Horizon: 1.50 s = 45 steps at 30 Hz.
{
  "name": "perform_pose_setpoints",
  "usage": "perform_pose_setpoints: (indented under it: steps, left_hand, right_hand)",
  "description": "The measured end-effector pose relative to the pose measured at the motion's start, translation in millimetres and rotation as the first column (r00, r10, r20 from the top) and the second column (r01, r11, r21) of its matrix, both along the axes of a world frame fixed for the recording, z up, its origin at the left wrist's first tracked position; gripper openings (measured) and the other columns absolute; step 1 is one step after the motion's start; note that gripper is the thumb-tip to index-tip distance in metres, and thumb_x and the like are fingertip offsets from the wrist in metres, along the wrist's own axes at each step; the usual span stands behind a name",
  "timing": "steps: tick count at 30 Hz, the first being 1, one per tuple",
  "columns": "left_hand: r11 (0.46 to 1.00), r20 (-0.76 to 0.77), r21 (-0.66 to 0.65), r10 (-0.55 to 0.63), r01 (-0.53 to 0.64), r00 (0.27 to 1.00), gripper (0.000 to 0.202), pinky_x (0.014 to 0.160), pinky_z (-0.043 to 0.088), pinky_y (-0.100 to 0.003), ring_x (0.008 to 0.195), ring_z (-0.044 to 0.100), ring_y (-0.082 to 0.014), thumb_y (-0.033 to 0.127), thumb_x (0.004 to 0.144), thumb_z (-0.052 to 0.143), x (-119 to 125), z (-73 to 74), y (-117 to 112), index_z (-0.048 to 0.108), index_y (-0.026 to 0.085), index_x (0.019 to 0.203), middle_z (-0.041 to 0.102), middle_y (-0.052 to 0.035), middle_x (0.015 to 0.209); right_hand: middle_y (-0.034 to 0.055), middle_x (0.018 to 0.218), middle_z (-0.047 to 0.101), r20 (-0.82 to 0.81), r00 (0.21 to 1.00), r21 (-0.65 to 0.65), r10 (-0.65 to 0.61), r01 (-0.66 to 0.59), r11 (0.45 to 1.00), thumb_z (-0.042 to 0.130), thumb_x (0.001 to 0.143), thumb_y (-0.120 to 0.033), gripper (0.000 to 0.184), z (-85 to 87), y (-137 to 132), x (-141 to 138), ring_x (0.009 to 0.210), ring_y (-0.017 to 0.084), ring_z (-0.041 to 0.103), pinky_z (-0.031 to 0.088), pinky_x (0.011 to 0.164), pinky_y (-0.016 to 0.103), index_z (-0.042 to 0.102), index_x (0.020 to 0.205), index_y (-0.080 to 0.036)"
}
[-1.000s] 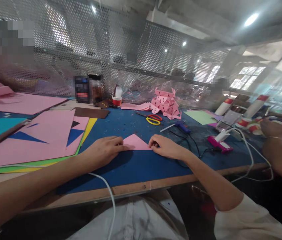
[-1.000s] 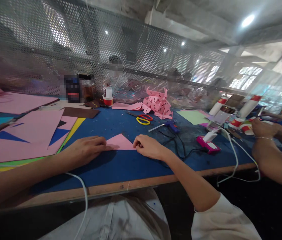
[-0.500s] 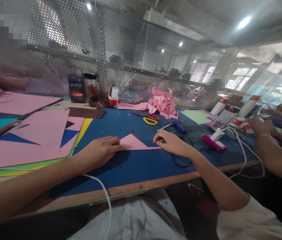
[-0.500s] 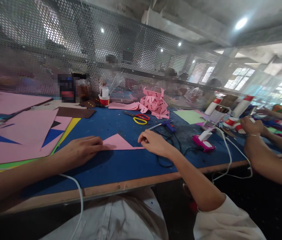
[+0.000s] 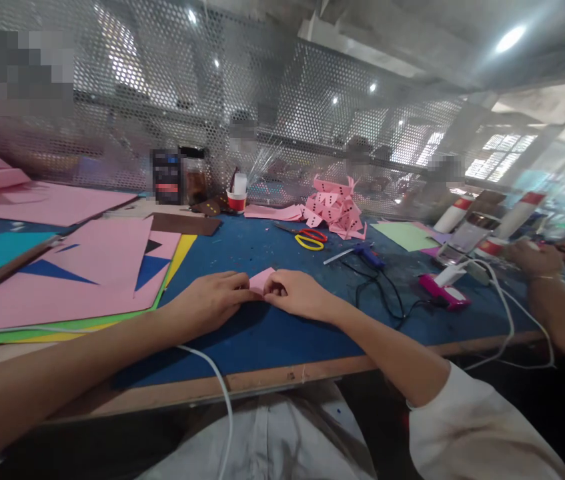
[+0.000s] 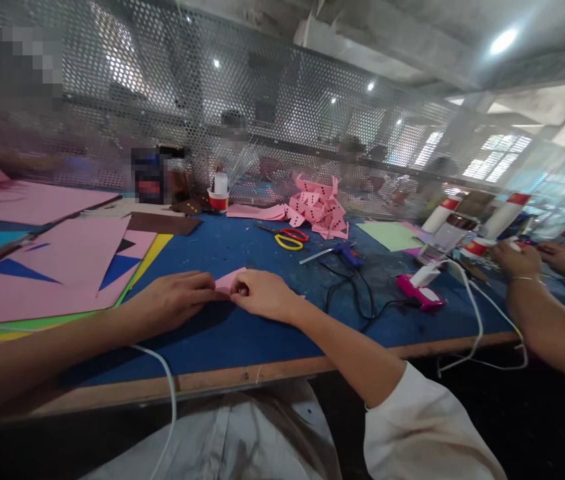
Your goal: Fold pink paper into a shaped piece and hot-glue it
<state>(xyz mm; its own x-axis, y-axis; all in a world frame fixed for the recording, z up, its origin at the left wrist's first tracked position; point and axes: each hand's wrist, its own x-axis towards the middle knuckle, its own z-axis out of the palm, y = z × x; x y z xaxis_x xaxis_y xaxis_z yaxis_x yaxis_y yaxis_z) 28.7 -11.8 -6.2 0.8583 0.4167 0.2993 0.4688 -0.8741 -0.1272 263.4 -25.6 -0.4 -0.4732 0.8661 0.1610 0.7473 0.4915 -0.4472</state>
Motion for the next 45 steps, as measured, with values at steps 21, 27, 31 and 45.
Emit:
perform_pose_setpoints:
  steps: [21, 27, 31, 45]
  left_hand:
    - [0.865, 0.15, -0.421, 0.363, -0.272, 0.92, 0.016, 0.062, 0.042, -0.026, 0.072, 0.067, -0.018, 0.019, 0.084, 0.057, 34.4, 6.6, 4.8, 0.072, 0.022, 0.084, 0.072, -0.0011, 0.08]
    - [0.841, 0.163, -0.424, 0.437, -0.338, 0.884, 0.014, 0.061, 0.042, -0.026, 0.073, 0.069, -0.0196, 0.028, 0.085, 0.057, 36.7, 3.1, 1.9, 0.069, 0.022, 0.084, 0.074, -0.0023, 0.081]
    - [0.847, 0.139, -0.374, 0.455, -0.378, 0.88, 0.012, 0.061, 0.041, -0.026, 0.073, 0.069, -0.0202, 0.023, 0.083, 0.055, 37.0, 1.4, 0.1, 0.066, 0.021, 0.082, 0.073, -0.003, 0.079]
    - [0.881, 0.15, -0.351, 0.388, -0.318, 0.91, 0.013, 0.059, 0.038, -0.027, 0.07, 0.068, -0.0194, 0.019, 0.086, 0.053, 36.0, 0.3, 1.3, 0.066, 0.021, 0.084, 0.073, -0.0027, 0.08]
  right_hand:
    - [-0.0008, 0.083, 0.067, 0.013, 1.0, -0.029, 0.0, 0.001, 1.0, 0.062, 0.082, -0.019, 0.011, -3.5, 5.6, 2.8, 0.071, 0.012, 0.056, 0.033, 0.062, 0.023, 0.068, 0.091, -0.021]
    - [-0.0011, 0.083, 0.067, 0.036, 0.999, -0.012, -0.01, 0.011, 1.0, 0.061, 0.081, -0.022, 0.008, -7.1, 7.4, 1.4, 0.071, 0.013, 0.055, 0.031, 0.059, 0.023, 0.064, 0.088, -0.021]
    - [-0.0008, 0.084, 0.067, 0.039, 0.999, -0.019, -0.024, 0.024, 1.0, 0.061, 0.08, -0.022, 0.009, -6.2, 6.5, 1.4, 0.071, 0.014, 0.055, 0.03, 0.059, 0.024, 0.063, 0.089, -0.021]
    - [-0.0011, 0.082, 0.065, 0.01, 1.0, -0.012, -0.018, 0.018, 1.0, 0.061, 0.08, -0.024, 0.008, -4.4, 4.5, 1.3, 0.071, 0.014, 0.054, 0.032, 0.06, 0.024, 0.062, 0.087, -0.021]
